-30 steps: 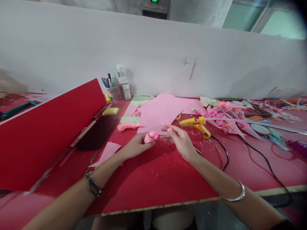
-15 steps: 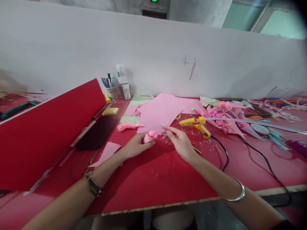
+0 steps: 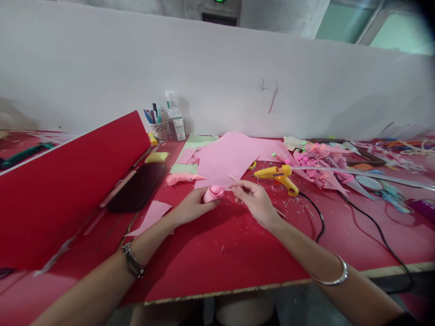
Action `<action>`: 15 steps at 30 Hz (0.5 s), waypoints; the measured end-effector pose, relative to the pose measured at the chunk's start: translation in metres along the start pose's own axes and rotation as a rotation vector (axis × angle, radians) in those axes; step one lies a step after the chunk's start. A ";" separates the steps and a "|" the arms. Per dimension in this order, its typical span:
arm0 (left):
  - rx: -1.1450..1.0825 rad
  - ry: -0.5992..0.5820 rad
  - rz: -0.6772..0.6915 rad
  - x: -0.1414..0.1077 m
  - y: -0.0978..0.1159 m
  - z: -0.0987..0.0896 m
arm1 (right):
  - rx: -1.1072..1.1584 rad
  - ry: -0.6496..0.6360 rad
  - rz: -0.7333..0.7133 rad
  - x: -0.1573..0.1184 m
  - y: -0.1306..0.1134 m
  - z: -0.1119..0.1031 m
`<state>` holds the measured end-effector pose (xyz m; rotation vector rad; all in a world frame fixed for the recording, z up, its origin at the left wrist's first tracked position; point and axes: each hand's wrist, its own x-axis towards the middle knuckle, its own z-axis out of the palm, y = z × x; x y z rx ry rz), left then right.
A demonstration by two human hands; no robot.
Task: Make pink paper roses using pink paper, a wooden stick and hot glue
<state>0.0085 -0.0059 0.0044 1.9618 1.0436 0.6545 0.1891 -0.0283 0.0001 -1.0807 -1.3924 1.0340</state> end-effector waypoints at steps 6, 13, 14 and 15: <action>-0.009 0.004 -0.007 -0.001 0.001 0.000 | 0.271 0.002 0.046 0.001 0.000 0.003; 0.021 0.007 -0.014 0.000 0.000 0.001 | -0.007 0.063 -0.026 -0.001 -0.004 -0.002; 0.023 0.009 -0.013 0.000 0.000 0.001 | -0.006 0.073 -0.034 0.000 -0.003 -0.002; 0.021 0.010 -0.012 0.000 0.001 0.000 | 0.006 0.075 -0.035 0.000 -0.002 -0.001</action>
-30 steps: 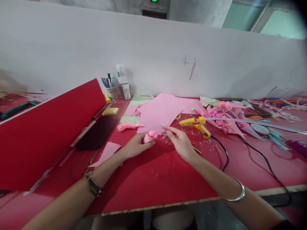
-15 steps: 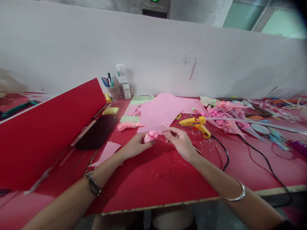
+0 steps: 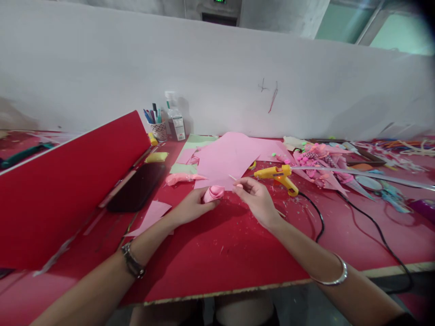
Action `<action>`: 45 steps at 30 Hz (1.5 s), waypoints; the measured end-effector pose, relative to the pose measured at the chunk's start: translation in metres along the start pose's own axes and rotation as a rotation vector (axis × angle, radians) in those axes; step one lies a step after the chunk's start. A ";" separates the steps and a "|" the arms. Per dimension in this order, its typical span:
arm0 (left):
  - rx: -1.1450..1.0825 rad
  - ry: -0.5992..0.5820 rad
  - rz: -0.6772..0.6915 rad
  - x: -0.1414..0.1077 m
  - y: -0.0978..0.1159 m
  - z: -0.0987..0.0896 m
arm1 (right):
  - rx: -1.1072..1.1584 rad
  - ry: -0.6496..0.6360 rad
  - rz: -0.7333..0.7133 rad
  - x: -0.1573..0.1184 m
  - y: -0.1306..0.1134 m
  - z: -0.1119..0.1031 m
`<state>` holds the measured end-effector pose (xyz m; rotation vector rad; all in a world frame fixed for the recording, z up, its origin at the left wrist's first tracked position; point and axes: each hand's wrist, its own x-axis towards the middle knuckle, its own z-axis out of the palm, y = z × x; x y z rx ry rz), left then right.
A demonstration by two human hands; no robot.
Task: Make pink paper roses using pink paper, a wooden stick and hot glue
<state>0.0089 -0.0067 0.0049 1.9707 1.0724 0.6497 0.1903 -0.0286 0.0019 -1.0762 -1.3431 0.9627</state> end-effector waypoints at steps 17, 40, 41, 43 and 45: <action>-0.003 0.023 -0.018 0.000 0.000 0.001 | 0.038 0.001 0.027 0.001 0.001 0.000; -0.006 -0.019 0.029 0.000 -0.002 0.000 | 0.280 -0.047 0.052 0.001 0.001 0.006; -0.007 -0.023 0.029 0.000 -0.002 0.000 | 0.303 -0.051 0.063 0.001 0.001 0.005; -0.007 -0.025 0.016 0.000 -0.004 0.001 | 0.291 -0.038 0.076 0.001 0.002 0.004; 0.001 -0.012 -0.002 0.000 -0.004 0.001 | 0.208 -0.030 0.069 0.000 0.002 0.002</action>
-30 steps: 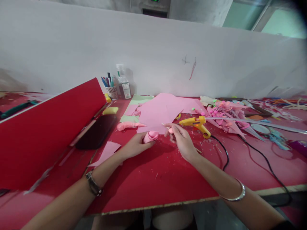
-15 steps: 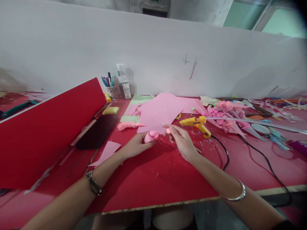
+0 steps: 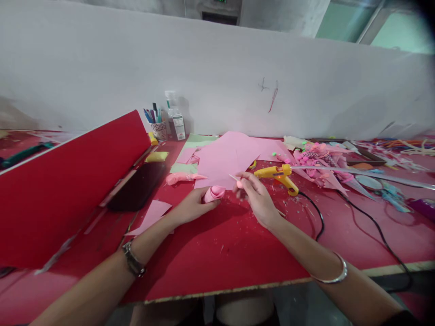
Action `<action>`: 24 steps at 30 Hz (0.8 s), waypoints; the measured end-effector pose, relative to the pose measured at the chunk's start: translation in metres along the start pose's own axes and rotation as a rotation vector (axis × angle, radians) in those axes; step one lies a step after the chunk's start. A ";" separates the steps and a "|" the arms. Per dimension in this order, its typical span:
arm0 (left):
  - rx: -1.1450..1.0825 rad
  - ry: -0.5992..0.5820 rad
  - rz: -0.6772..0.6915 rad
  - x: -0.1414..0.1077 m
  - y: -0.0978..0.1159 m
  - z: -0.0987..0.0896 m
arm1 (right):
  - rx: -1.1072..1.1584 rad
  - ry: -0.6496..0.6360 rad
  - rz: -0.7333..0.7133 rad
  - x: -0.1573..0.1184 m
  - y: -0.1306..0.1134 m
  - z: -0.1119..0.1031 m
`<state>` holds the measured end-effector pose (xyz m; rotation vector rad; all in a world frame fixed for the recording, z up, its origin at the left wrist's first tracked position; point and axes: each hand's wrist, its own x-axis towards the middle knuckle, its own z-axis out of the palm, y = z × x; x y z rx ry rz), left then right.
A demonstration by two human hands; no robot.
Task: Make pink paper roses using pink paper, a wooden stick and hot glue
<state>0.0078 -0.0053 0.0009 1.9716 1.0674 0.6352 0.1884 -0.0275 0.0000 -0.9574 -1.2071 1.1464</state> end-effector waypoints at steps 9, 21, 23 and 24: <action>0.002 -0.001 0.024 0.001 0.001 0.000 | 0.004 -0.001 -0.031 0.001 0.001 0.001; 0.014 -0.025 0.067 0.001 -0.001 0.001 | -0.092 -0.037 -0.095 -0.003 -0.006 0.003; 0.017 -0.036 0.066 0.001 0.000 0.000 | -0.050 -0.057 -0.107 -0.004 -0.006 0.004; 0.022 -0.040 0.063 0.001 0.000 0.000 | -0.045 -0.065 -0.117 -0.004 -0.006 0.005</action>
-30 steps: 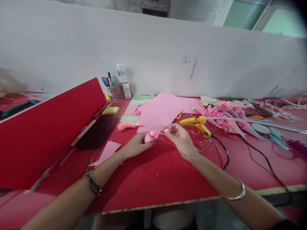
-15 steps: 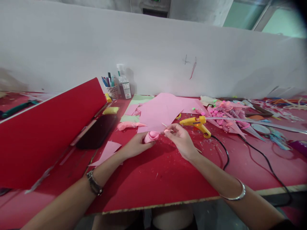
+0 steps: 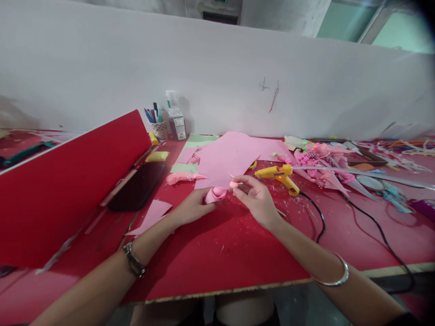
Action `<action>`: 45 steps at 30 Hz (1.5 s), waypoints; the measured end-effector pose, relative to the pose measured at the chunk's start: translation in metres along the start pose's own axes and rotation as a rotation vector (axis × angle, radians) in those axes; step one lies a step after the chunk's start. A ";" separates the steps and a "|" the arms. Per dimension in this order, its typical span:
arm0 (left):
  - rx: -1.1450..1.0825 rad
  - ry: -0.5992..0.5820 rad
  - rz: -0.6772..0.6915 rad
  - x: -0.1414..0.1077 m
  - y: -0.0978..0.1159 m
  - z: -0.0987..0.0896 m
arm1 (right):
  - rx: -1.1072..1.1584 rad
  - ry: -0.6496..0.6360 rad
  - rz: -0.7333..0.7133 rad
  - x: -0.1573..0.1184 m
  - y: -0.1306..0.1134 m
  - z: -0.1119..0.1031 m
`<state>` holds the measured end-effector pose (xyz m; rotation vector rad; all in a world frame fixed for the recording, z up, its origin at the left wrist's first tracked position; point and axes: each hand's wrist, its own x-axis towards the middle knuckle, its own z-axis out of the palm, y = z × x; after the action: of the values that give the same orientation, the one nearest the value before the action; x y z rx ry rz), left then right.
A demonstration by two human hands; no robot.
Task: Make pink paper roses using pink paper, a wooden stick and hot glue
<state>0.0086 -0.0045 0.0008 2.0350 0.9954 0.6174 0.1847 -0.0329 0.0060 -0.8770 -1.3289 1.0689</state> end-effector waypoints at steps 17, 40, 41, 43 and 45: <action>-0.007 -0.008 0.058 0.000 0.005 -0.001 | -0.298 -0.011 -0.176 -0.002 0.002 0.001; 0.176 0.033 0.084 -0.002 0.008 0.000 | -0.154 -0.050 -0.111 -0.003 0.002 0.002; 0.185 0.047 0.091 -0.002 0.007 0.000 | -0.176 -0.032 -0.102 -0.002 0.001 0.001; 0.221 0.081 0.102 -0.001 0.006 0.001 | -0.227 -0.015 -0.089 -0.002 0.001 0.000; 0.266 0.114 0.101 -0.002 0.004 0.001 | -0.260 -0.021 -0.090 -0.001 0.002 0.000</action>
<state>0.0100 -0.0078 0.0034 2.3160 1.0944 0.6908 0.1849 -0.0332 0.0038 -0.9888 -1.5329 0.8497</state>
